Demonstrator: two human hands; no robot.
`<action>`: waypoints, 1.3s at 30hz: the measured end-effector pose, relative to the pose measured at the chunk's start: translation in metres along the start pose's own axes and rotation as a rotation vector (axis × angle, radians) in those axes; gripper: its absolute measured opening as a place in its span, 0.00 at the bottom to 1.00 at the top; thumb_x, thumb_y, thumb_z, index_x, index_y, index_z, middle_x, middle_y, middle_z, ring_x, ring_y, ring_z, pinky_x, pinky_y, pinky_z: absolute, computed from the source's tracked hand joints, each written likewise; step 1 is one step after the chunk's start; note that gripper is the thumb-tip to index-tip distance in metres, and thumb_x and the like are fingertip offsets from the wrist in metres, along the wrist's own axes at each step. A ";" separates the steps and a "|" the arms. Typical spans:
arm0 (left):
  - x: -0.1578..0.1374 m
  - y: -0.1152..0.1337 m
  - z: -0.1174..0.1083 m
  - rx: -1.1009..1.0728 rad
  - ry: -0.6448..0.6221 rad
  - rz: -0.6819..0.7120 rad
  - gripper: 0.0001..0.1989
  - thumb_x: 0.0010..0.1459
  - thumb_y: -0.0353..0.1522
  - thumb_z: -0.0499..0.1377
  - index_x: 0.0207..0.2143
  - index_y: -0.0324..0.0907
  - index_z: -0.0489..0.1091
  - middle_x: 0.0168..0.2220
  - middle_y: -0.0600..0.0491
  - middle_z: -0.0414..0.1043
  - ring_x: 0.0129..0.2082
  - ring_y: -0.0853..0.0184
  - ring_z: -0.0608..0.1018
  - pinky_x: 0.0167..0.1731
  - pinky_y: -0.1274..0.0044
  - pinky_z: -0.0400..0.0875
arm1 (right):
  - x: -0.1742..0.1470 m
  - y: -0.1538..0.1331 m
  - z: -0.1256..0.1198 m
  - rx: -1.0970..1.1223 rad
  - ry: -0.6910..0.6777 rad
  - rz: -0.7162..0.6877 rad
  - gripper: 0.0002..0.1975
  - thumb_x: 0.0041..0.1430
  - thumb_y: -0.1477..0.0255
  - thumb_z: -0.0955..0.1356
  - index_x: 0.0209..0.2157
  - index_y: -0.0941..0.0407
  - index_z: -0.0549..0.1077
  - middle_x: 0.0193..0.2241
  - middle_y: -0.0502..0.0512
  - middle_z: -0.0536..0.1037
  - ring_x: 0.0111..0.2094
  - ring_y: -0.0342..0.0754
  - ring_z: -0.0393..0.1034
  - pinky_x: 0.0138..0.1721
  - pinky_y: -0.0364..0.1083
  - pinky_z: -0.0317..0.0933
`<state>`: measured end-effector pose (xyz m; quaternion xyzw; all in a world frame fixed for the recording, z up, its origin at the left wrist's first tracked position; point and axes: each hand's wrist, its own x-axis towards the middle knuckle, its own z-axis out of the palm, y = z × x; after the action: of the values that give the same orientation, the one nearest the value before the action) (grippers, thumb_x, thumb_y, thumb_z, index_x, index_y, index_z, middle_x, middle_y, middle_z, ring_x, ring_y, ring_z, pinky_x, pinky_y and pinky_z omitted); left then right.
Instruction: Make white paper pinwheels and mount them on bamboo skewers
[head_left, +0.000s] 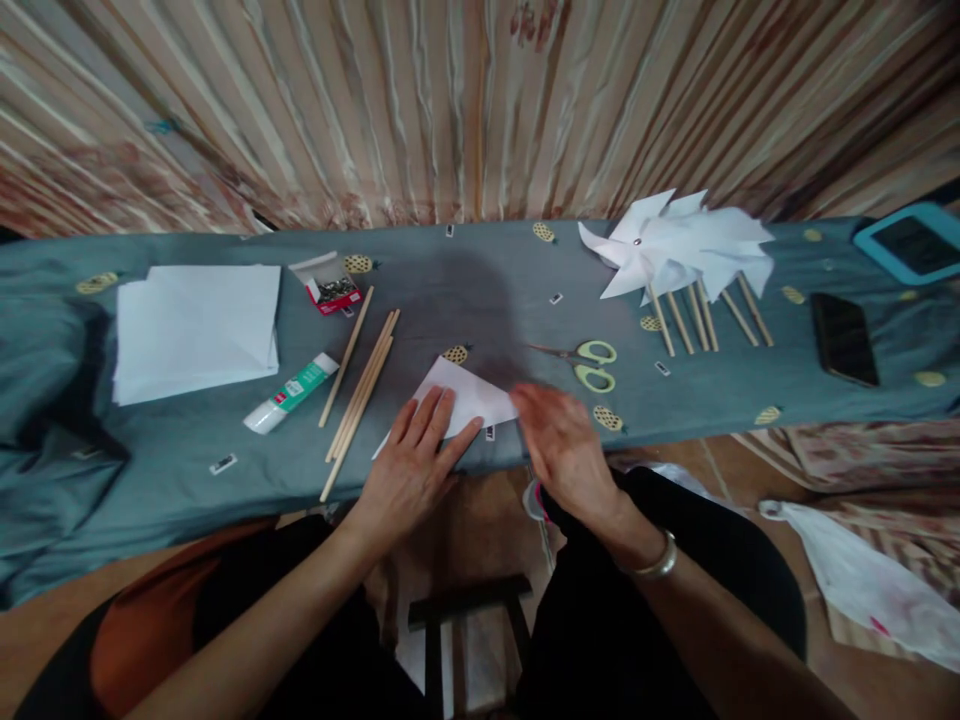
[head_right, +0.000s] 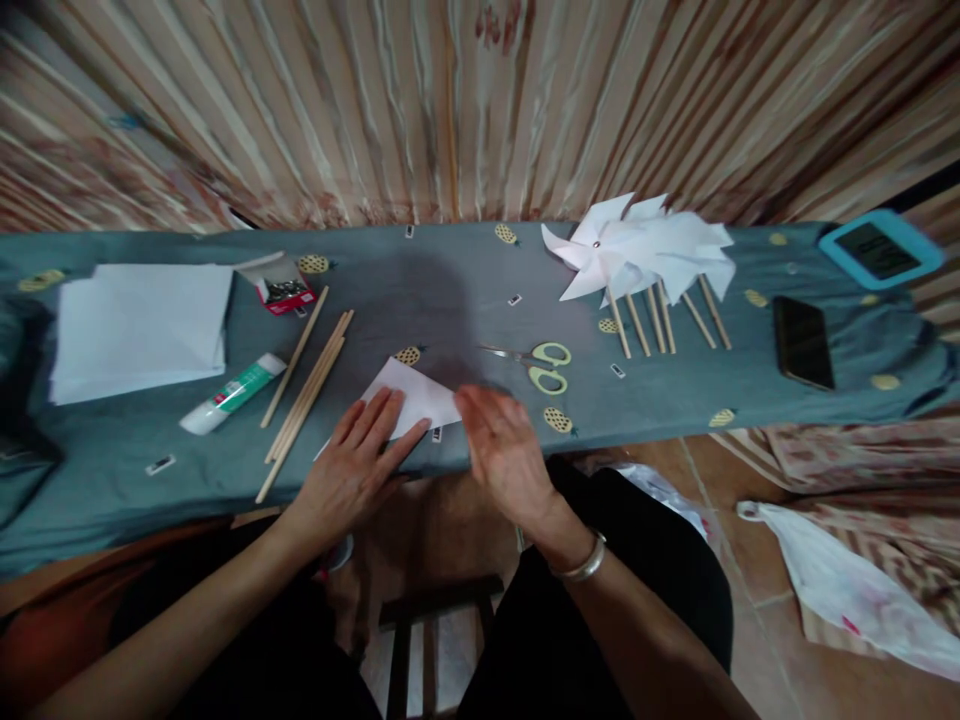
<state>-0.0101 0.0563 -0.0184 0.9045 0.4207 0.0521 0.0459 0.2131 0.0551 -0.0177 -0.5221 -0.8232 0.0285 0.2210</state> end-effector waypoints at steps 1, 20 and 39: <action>0.000 0.000 0.000 0.006 0.005 -0.002 0.35 0.54 0.33 0.63 0.63 0.45 0.57 0.66 0.34 0.51 0.66 0.45 0.54 0.62 0.56 0.54 | -0.001 -0.005 0.002 0.023 -0.044 -0.074 0.23 0.64 0.78 0.59 0.61 0.55 0.63 0.53 0.63 0.73 0.55 0.55 0.66 0.56 0.57 0.62; -0.080 -0.007 0.010 0.044 0.117 -0.150 0.36 0.58 0.24 0.50 0.67 0.33 0.42 0.66 0.36 0.52 0.67 0.54 0.53 0.61 0.58 0.58 | -0.004 -0.016 0.008 0.032 -0.050 -0.168 0.18 0.63 0.80 0.60 0.51 0.61 0.73 0.49 0.62 0.77 0.48 0.54 0.69 0.52 0.55 0.67; -0.095 -0.005 0.019 -0.040 0.203 -0.203 0.41 0.60 0.29 0.54 0.68 0.35 0.31 0.66 0.32 0.49 0.68 0.51 0.50 0.62 0.55 0.53 | 0.031 -0.010 0.015 0.359 -0.037 0.235 0.16 0.54 0.68 0.70 0.44 0.57 0.75 0.55 0.64 0.72 0.55 0.60 0.64 0.57 0.60 0.58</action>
<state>-0.0715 -0.0140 -0.0433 0.8464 0.5112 0.1468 0.0263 0.1874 0.0802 -0.0179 -0.5662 -0.7422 0.2100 0.2907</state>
